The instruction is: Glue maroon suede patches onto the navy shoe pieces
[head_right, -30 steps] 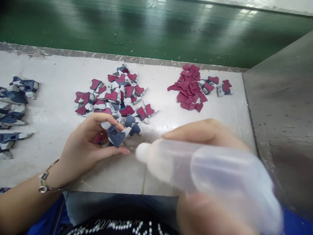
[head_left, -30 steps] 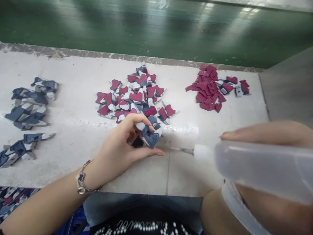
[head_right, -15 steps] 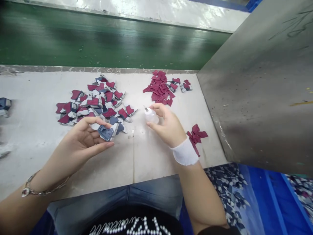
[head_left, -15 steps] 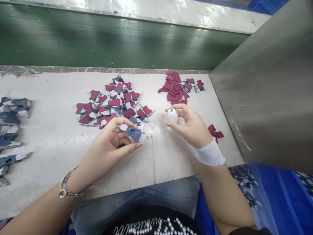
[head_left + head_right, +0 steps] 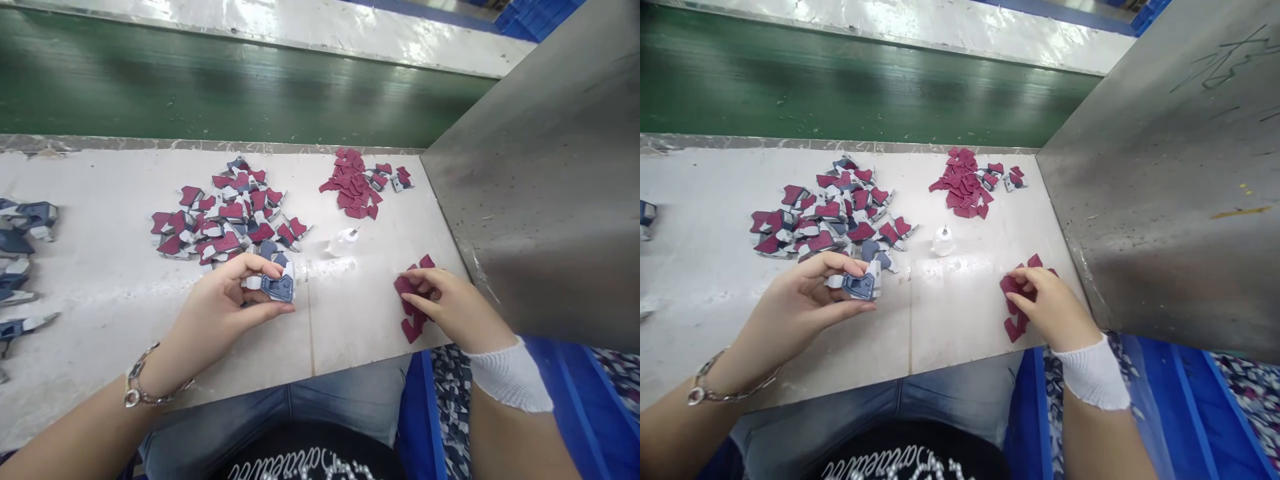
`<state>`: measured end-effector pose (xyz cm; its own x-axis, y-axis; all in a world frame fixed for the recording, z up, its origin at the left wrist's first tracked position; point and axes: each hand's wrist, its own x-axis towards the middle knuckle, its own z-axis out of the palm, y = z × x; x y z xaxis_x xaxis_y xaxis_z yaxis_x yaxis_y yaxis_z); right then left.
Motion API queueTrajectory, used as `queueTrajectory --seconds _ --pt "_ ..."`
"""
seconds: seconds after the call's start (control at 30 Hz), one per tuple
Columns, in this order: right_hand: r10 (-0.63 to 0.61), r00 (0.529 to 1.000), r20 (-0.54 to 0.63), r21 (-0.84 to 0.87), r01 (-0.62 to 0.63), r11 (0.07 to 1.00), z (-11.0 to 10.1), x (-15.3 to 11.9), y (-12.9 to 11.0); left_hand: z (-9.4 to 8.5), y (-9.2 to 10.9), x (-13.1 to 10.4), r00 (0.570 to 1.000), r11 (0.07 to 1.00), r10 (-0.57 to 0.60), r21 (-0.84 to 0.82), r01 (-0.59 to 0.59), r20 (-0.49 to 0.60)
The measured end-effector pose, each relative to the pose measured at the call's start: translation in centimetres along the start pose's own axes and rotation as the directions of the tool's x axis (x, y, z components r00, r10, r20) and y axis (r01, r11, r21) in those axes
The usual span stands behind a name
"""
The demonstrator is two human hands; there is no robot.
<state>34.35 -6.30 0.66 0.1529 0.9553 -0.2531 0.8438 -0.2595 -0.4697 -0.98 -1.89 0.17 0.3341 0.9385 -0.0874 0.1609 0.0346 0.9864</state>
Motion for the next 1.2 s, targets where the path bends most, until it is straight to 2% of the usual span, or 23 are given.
queueTrajectory --seconds 0.17,0.47,0.6,0.7,0.87,0.97,1.1,1.2 --pt "-0.036 0.999 0.036 -0.007 0.036 0.999 1.3 1.4 -1.0 0.2 -0.1 0.1 1.0 1.0 0.011 0.023 -0.011 0.0" --pt "-0.08 0.996 0.047 -0.012 0.081 0.997 1.6 3.0 -1.8 0.2 -0.1 0.4 0.992 0.995 0.102 0.016 -0.102 -0.072" --pt "-0.092 0.995 0.041 -0.005 0.092 0.996 1.0 1.5 -3.0 0.1 -0.2 0.3 0.986 0.989 0.146 0.016 -0.145 -0.085" --pt "-0.131 0.99 0.054 0.109 0.125 0.986 0.6 -0.5 -5.5 0.2 -0.2 0.3 0.982 0.987 0.163 0.019 -0.162 -0.097" --pt "-0.375 0.924 0.074 0.394 0.319 0.862 1.6 -2.4 -10.9 0.3 -0.3 -0.2 0.969 0.975 0.219 0.058 -0.213 -0.114" --pt "-0.462 0.881 0.102 0.567 0.33 0.755 3.0 -1.9 -13.0 0.3 -0.4 -0.3 0.948 0.953 0.29 0.133 -0.273 -0.129" --pt "-0.482 0.868 0.118 0.711 0.265 0.651 4.4 -1.0 -14.0 0.2 -0.8 0.0 0.897 0.897 0.42 0.21 -0.388 -0.137" --pt "-0.416 0.906 0.073 0.759 0.22 0.613 4.9 -0.5 -14.0 0.1 -1.0 0.1 0.891 0.892 0.431 0.211 -0.399 -0.139"
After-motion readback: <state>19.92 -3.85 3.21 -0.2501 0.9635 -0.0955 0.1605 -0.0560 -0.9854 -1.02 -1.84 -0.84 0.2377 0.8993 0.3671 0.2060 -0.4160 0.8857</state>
